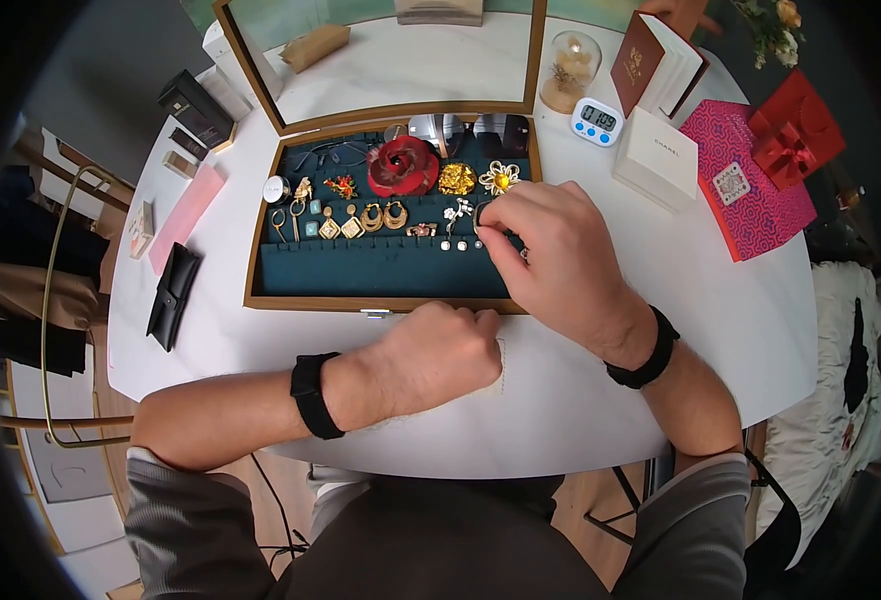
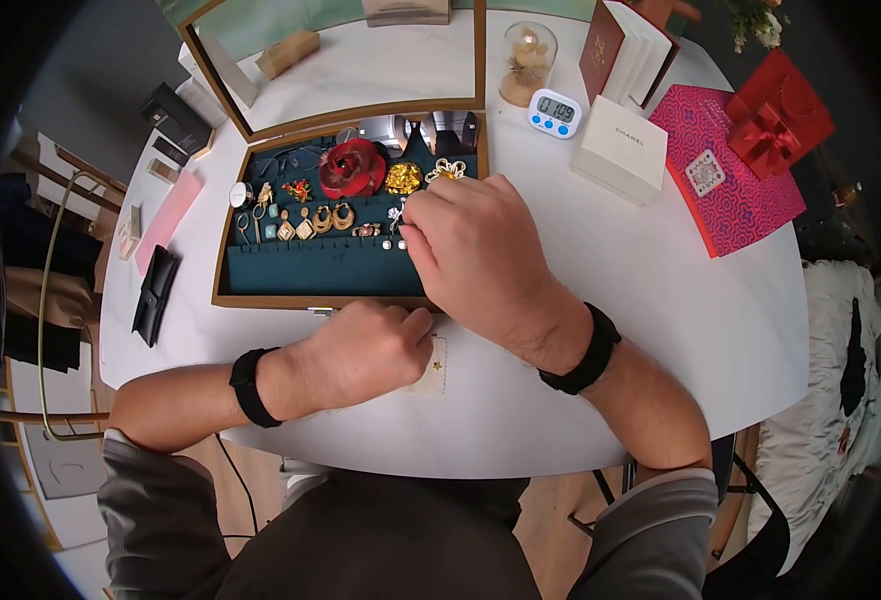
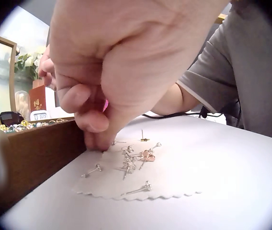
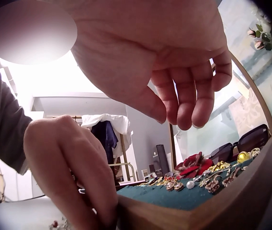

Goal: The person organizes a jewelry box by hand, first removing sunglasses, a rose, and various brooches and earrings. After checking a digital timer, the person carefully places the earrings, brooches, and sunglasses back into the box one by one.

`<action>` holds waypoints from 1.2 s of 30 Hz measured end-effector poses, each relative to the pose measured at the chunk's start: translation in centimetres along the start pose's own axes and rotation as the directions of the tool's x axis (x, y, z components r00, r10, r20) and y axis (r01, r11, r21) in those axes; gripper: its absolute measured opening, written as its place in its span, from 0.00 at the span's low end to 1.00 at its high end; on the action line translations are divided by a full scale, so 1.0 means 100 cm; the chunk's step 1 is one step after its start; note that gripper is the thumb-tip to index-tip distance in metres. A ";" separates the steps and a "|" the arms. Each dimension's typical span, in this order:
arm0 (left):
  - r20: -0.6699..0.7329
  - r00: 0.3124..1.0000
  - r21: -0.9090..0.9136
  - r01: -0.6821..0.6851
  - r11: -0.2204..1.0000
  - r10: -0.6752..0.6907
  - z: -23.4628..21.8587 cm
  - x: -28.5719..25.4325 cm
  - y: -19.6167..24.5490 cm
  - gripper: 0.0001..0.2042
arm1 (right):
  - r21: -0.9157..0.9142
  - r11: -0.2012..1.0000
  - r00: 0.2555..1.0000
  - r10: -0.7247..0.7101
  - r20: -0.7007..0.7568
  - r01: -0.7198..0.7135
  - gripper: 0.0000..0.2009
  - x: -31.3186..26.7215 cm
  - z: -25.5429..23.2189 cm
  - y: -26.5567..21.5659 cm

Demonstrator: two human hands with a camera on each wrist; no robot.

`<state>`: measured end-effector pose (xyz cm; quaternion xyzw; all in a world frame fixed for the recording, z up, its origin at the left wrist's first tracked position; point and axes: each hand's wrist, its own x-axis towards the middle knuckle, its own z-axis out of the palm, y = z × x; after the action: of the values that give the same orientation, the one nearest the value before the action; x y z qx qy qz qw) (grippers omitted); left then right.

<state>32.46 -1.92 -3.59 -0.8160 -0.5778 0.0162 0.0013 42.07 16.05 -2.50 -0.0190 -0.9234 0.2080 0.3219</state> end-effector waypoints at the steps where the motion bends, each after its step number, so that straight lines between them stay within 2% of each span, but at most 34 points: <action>1: -0.014 1.000 0.002 -0.016 1.000 0.016 0.000 0.000 0.000 0.05 | 0.000 1.000 1.000 0.000 0.000 0.000 0.04 0.000 0.000 0.000; 2: -0.014 1.000 0.004 -0.016 1.000 0.016 -0.001 0.000 -0.001 0.05 | 0.002 1.000 1.000 -0.003 -0.008 0.003 0.04 0.000 0.000 0.000; 4: -0.136 0.990 -0.018 -0.048 0.999 0.045 -0.010 -0.002 -0.006 0.06 | 0.004 1.000 1.000 -0.008 -0.018 0.008 0.03 0.001 -0.001 0.000; 5: -0.135 0.990 -0.016 -0.047 0.999 0.045 -0.017 -0.004 -0.009 0.06 | 0.005 1.000 1.000 -0.009 -0.029 0.009 0.03 0.002 -0.002 0.000; 7: -0.304 0.951 -0.143 0.012 0.990 -0.056 -0.037 -0.008 -0.021 0.05 | 0.005 1.000 0.999 -0.011 -0.040 0.011 0.03 0.002 -0.003 0.001; 8: -0.305 0.951 -0.141 0.012 0.990 -0.055 -0.038 -0.011 -0.030 0.05 | 0.006 1.000 0.999 -0.009 -0.036 0.010 0.03 0.002 -0.003 0.001; 10: -0.429 0.870 -0.400 0.055 0.915 -0.240 -0.043 -0.016 -0.046 0.05 | 0.010 1.000 0.999 -0.012 -0.033 0.013 0.03 0.002 -0.002 0.001; 11: -0.294 0.870 -0.530 0.196 0.825 -0.396 -0.050 -0.021 -0.050 0.04 | 0.024 0.999 0.999 -0.026 -0.024 0.026 0.03 0.001 -0.001 0.000; 12: -0.295 0.868 -0.528 0.201 0.825 -0.400 -0.051 -0.022 -0.054 0.04 | 0.039 0.998 0.999 -0.039 -0.015 0.040 0.04 0.000 0.000 -0.001; 14: -0.064 0.749 -0.804 0.353 0.478 -0.660 -0.051 -0.023 -0.063 0.03 | 0.045 0.997 0.998 -0.055 0.005 0.055 0.05 0.000 0.000 -0.006; 15: -0.089 0.738 -0.839 0.306 0.449 -0.669 -0.045 -0.023 -0.068 0.05 | 0.048 0.997 0.998 -0.065 0.024 0.064 0.05 -0.001 0.000 -0.008; 18: -0.056 0.722 -0.878 0.292 0.378 -0.689 -0.041 -0.022 -0.070 0.05 | 0.038 0.994 0.995 -0.101 -0.014 0.101 0.07 -0.002 0.002 -0.013; 21: -0.099 0.736 -0.882 0.247 0.402 -0.669 -0.034 -0.021 -0.067 0.06 | 0.042 0.994 0.994 -0.102 -0.046 0.103 0.08 -0.002 0.002 -0.014; 25: -0.086 0.750 -0.862 0.274 0.426 -0.656 -0.038 -0.019 -0.063 0.07 | 0.049 0.989 0.990 -0.142 -0.012 0.142 0.09 -0.001 0.000 -0.013; 30: -0.169 0.749 -0.848 0.220 0.482 -0.640 -0.037 -0.017 -0.058 0.05 | 0.027 0.983 0.983 -0.181 -0.025 0.182 0.08 -0.003 0.004 -0.013; 36: -0.158 0.751 -0.858 0.217 0.466 -0.641 -0.033 -0.017 -0.059 0.05 | 0.022 0.983 0.983 -0.179 -0.037 0.180 0.08 -0.003 0.004 -0.014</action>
<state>26.45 -1.49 -0.11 -0.5249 -0.6950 -0.4385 -0.2216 42.19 14.58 -2.39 0.0647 -0.9130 0.1895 0.3554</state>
